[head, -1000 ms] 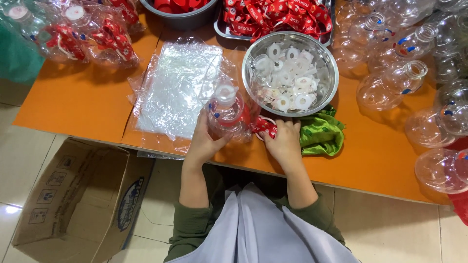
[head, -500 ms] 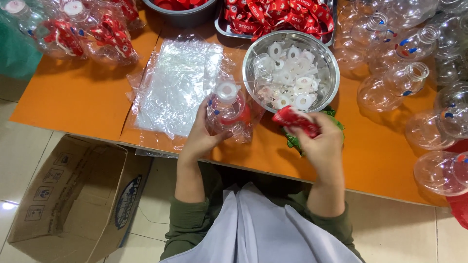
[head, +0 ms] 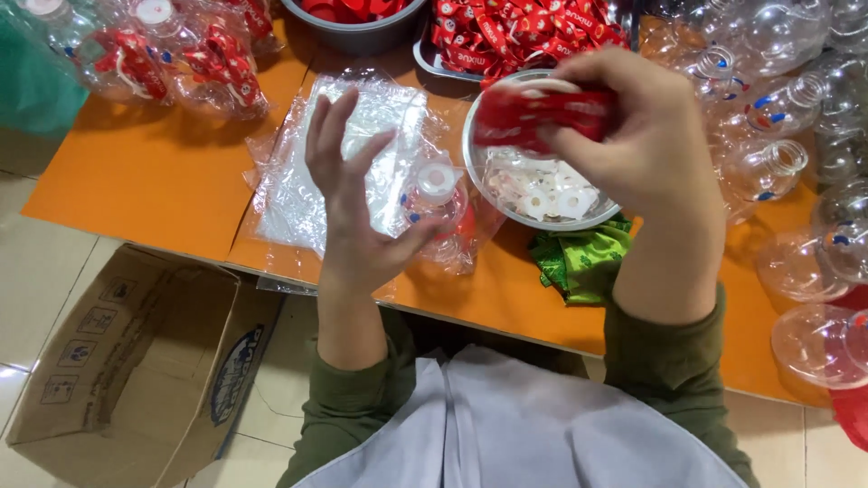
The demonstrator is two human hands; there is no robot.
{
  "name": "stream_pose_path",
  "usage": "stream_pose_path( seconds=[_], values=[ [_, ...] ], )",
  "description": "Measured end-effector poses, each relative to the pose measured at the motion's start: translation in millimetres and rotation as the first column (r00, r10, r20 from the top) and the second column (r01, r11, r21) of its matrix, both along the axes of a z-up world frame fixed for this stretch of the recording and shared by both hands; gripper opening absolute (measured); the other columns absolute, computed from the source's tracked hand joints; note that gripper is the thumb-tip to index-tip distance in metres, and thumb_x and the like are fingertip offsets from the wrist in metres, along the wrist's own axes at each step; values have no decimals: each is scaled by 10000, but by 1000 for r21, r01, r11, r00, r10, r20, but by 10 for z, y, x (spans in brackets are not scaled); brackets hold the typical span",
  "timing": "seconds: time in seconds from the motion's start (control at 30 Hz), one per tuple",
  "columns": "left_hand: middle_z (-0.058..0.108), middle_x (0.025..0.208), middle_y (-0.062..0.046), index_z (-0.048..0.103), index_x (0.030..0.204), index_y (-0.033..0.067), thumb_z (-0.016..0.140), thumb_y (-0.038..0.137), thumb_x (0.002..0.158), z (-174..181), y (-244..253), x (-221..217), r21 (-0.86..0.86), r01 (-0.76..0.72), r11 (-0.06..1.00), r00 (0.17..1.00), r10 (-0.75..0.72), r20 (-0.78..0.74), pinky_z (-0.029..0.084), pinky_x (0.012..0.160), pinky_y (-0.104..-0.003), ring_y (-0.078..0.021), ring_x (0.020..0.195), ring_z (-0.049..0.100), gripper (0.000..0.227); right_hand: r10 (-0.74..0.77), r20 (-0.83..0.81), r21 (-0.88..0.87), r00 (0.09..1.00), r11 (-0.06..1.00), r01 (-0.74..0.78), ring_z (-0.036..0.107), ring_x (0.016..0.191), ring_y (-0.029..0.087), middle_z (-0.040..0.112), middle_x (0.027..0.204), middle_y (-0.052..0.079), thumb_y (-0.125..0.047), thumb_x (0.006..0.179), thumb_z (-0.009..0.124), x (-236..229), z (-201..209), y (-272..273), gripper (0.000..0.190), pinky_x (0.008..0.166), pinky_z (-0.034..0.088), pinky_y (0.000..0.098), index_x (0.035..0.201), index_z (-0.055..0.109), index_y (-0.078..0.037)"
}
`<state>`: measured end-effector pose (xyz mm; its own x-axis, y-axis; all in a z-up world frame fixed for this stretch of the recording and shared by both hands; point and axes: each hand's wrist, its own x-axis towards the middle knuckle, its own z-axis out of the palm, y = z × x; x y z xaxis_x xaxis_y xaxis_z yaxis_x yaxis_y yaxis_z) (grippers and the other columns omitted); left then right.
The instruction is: Assembling plastic bottles by threading lanyards through rings and fitting them onto the bottle necks.
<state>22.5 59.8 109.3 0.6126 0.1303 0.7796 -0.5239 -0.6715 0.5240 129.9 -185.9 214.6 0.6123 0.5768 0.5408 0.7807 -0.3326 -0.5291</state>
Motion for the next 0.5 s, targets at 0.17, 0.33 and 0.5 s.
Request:
stream_pose_path(
  seconds=[0.17, 0.33, 0.5],
  values=[
    [483, 1501, -94, 746, 983, 128, 838, 132, 949, 396, -89, 86, 247, 47, 968, 999, -38, -39, 96, 1284, -674, -355, 1501, 227, 97, 226, -213, -300, 951, 911, -284, 666, 797, 114, 745, 866, 46, 55, 792, 733, 272, 178, 414, 231, 681, 503, 250, 995, 723, -54],
    [562, 1367, -99, 697, 916, 86, 731, 51, 996, 458, -142, 85, 240, 123, 963, 991, -106, -82, 122, 1249, -686, -356, 1415, 361, 93, 205, -266, -601, 942, 729, -329, 621, 703, 216, 699, 762, 62, -135, 804, 762, 372, 197, 680, 140, 623, 463, 368, 901, 669, -97],
    [598, 1330, -84, 664, 1157, 75, 763, 278, 979, 451, -69, 77, 245, 77, 966, 995, -58, -84, 129, 1254, -643, -336, 1344, 484, 288, 121, -295, -768, 948, 560, -311, 526, 605, 180, 651, 644, 2, -257, 779, 833, 429, 259, 833, 146, 589, 416, 346, 829, 716, -185]
  ],
)
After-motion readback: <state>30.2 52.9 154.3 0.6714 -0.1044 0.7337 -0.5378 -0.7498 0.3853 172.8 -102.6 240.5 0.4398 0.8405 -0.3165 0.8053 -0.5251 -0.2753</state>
